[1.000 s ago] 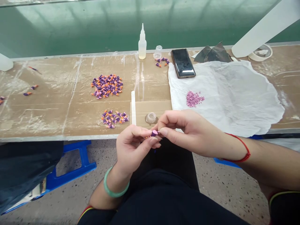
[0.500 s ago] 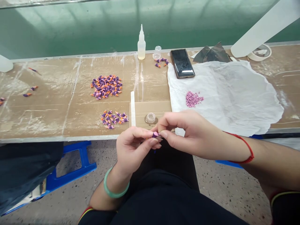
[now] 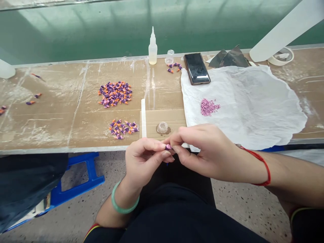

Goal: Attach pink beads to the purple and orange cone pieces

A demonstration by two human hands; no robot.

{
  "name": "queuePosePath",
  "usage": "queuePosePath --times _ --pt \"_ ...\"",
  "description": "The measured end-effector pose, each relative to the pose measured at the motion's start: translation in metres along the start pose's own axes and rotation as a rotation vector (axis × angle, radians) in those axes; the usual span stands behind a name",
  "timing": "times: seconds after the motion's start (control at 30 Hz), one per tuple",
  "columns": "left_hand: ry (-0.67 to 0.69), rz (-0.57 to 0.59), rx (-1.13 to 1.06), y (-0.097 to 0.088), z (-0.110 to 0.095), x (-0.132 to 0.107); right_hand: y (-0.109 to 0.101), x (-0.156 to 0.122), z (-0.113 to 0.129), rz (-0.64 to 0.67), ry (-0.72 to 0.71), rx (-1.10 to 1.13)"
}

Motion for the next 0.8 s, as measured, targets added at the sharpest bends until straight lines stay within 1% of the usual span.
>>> queuePosePath --times 0.13,0.2,0.33,0.43,0.6,0.73,0.8 --pt "0.042 0.070 0.057 0.001 -0.004 0.001 0.001 -0.004 0.004 -0.024 -0.030 -0.105" --pt "0.095 0.091 0.133 0.001 -0.010 0.000 0.001 -0.008 0.008 -0.044 -0.085 -0.134" --pt "0.189 0.132 0.271 0.003 -0.021 -0.003 -0.001 -0.017 0.017 -0.102 -0.235 -0.078" --pt "0.214 0.131 0.300 0.005 -0.026 -0.005 -0.002 -0.020 0.019 -0.123 -0.263 -0.061" --pt "0.169 0.112 0.268 0.005 -0.023 -0.004 -0.002 -0.019 0.021 -0.122 -0.280 -0.089" --pt "0.101 0.143 0.153 0.008 -0.017 -0.004 -0.002 -0.017 0.020 -0.111 -0.263 -0.085" --pt "0.086 0.151 0.132 0.009 -0.016 -0.004 -0.003 -0.017 0.020 -0.112 -0.256 -0.081"
Point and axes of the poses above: each hand's wrist, its own x-axis towards the middle knuckle, its own y-axis out of the palm, z = x × y, the point moved 8 cm from there along x, towards the middle knuckle, and after that the axes turned 7 degrees about x, right-handed, at the moved point
